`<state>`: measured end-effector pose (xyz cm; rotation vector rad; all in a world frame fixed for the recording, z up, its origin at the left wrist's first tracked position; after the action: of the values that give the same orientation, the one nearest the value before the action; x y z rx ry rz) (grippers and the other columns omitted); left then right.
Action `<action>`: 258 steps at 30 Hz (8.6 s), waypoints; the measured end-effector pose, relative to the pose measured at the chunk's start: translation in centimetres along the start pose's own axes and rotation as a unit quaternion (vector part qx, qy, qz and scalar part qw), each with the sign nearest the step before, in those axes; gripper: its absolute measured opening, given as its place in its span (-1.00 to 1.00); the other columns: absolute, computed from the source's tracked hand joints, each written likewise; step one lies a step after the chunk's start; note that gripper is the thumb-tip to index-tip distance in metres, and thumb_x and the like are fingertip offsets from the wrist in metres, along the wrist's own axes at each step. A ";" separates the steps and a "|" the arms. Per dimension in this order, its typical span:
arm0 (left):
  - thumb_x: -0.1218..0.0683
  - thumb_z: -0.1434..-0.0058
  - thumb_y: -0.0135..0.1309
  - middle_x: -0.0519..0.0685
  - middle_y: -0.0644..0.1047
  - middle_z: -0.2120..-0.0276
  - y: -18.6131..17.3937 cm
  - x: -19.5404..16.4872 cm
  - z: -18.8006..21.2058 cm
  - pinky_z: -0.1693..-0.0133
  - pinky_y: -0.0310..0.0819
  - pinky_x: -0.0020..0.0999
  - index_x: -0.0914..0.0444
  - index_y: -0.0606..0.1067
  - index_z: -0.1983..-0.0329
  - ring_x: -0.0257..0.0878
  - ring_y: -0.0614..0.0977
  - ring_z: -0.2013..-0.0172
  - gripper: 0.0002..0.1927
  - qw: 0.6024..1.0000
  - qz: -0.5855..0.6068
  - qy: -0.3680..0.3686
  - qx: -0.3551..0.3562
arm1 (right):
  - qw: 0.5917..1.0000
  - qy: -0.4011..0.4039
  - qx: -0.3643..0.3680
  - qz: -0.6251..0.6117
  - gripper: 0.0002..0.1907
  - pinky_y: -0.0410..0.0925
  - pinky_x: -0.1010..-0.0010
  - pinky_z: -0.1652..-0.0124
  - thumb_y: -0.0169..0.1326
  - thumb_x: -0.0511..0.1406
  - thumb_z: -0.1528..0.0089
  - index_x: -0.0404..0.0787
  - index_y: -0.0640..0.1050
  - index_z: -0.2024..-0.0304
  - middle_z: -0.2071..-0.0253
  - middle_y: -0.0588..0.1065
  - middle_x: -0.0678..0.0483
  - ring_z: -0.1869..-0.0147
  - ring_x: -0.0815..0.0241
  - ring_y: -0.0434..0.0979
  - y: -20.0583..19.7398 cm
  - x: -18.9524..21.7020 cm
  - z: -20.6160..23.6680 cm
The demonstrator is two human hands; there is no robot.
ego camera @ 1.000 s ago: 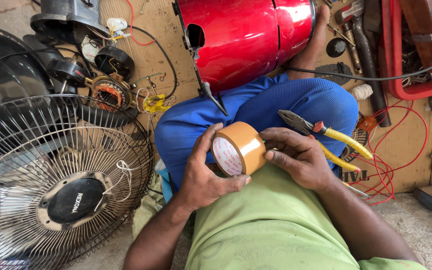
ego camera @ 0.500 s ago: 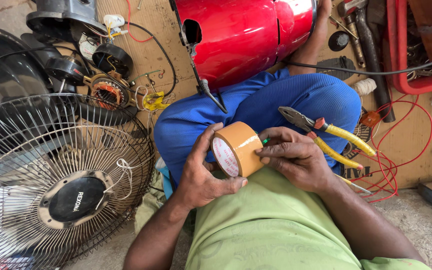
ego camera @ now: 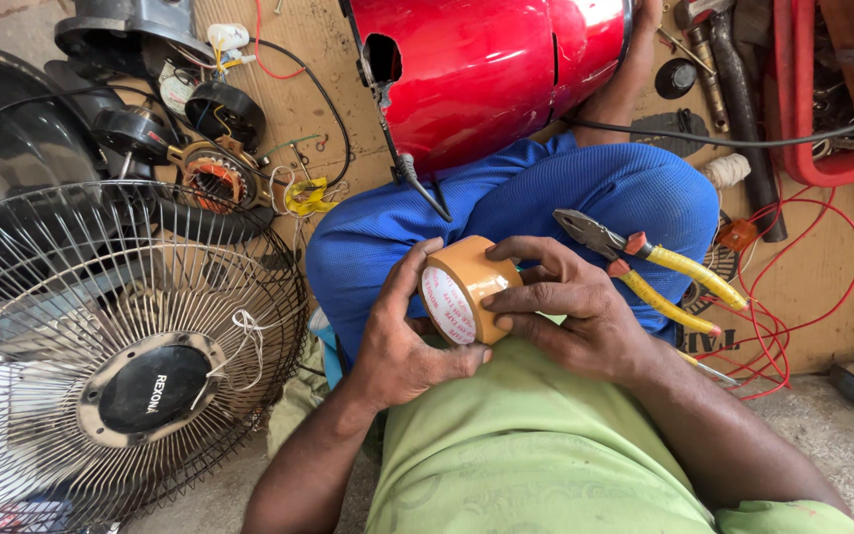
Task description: The person manipulates a fan motor and housing, then uses tape to secure parts of a red electric kettle.
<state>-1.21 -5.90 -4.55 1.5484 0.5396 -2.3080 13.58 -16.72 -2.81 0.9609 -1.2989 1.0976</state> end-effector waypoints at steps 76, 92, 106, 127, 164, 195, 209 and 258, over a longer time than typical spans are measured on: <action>-0.25 0.25 0.41 0.37 0.49 0.01 0.1 -3.1 -3.7 -0.11 0.43 -0.13 0.51 0.24 -0.32 0.17 0.53 -0.05 0.18 0.952 -0.264 -0.107 0.107 | 0.981 -0.022 0.015 0.193 -0.76 0.54 0.32 0.14 0.26 -0.43 -0.03 -0.21 0.67 0.22 0.15 0.62 0.00 0.14 0.07 0.68 -3.0 0.9 -2.2; -0.28 0.30 0.43 0.41 0.44 0.05 0.5 -3.8 -3.9 -0.04 0.47 -0.09 0.53 0.16 -0.35 0.25 0.55 0.00 0.28 0.931 -0.308 -0.159 0.115 | 0.971 -0.043 0.005 0.235 -0.84 0.53 0.31 0.27 0.28 -0.45 0.03 -0.22 0.61 0.39 0.29 0.60 0.04 0.26 0.06 0.66 -2.6 1.4 -2.5; -0.24 0.28 0.41 0.41 0.43 0.08 0.7 -4.5 -3.8 0.00 0.48 -0.06 0.52 0.17 -0.34 0.25 0.55 0.06 0.23 0.935 -0.308 -0.139 0.110 | 0.968 -0.096 -0.011 0.234 -0.78 0.49 0.29 0.30 0.27 -0.48 0.05 -0.23 0.53 0.39 0.30 0.56 0.03 0.26 0.06 0.62 -2.1 1.8 -2.4; -0.02 0.18 0.48 0.26 0.31 -0.32 0.7 -1.7 -1.3 -0.15 0.60 -0.09 0.36 0.09 -0.47 -0.01 0.44 -0.33 0.20 0.987 0.110 -0.108 0.047 | 0.918 0.232 0.057 -0.316 -0.71 0.37 0.40 -0.08 0.15 -0.35 -0.32 -0.40 0.56 -0.04 -0.01 0.56 0.01 -0.10 0.28 0.53 0.5 -6.3 3.9; 0.19 -0.09 0.39 0.15 0.51 -0.01 0.5 -10.6 0.6 -0.17 0.52 -0.07 0.32 0.61 0.10 0.10 0.58 -0.13 -0.69 0.963 -0.179 0.198 -0.036 | 0.818 0.237 0.013 -0.524 -0.81 0.31 0.27 -0.04 0.05 -0.44 -0.25 -0.45 0.51 0.11 0.16 0.51 -0.09 -0.01 0.09 0.47 1.4 -7.7 3.6; 0.10 -0.31 0.25 0.10 0.56 -0.09 -0.8 -5.9 -2.0 -0.15 0.49 -0.36 0.39 0.56 -0.10 -0.18 0.61 -0.10 -0.63 0.997 -0.025 0.057 -0.045 | 0.814 0.222 0.006 -0.537 -0.80 0.30 0.29 0.01 0.04 -0.38 -0.19 -0.44 0.50 0.22 0.25 0.50 -0.06 0.08 0.11 0.45 2.3 -6.2 1.6; 0.14 -0.33 0.22 0.05 0.52 -0.10 -0.3 -4.2 -2.1 -0.09 0.52 -0.43 0.39 0.55 -0.13 -0.26 0.58 -0.08 -0.65 0.998 0.051 0.033 -0.027 | 0.837 0.226 0.004 -0.498 -0.82 0.31 0.34 0.04 0.05 -0.42 -0.18 -0.44 0.51 0.20 0.24 0.48 -0.02 0.09 0.17 0.44 2.4 -6.7 1.8; 0.12 -0.51 0.00 -0.02 0.56 0.23 0.7 -5.5 -2.0 0.09 0.50 -0.37 0.34 0.52 0.12 -0.25 0.57 0.20 -0.82 0.990 0.008 0.129 -0.051 | 0.872 0.105 0.093 -0.470 -0.74 0.19 0.05 -0.41 0.08 -0.46 -0.21 -0.47 0.58 0.06 -0.22 0.49 -0.28 -0.43 -0.15 0.36 2.0 -4.1 0.5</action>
<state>2.75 -5.32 -0.18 1.8047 0.6927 -2.0461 11.70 -17.03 -6.98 1.3606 -0.4123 0.5221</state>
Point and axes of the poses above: each hand's wrist, its own z-axis away from the middle knuckle, its own y-axis out of the palm, x = y × z, the point moved 8 cm from there along -z, towards the middle knuckle
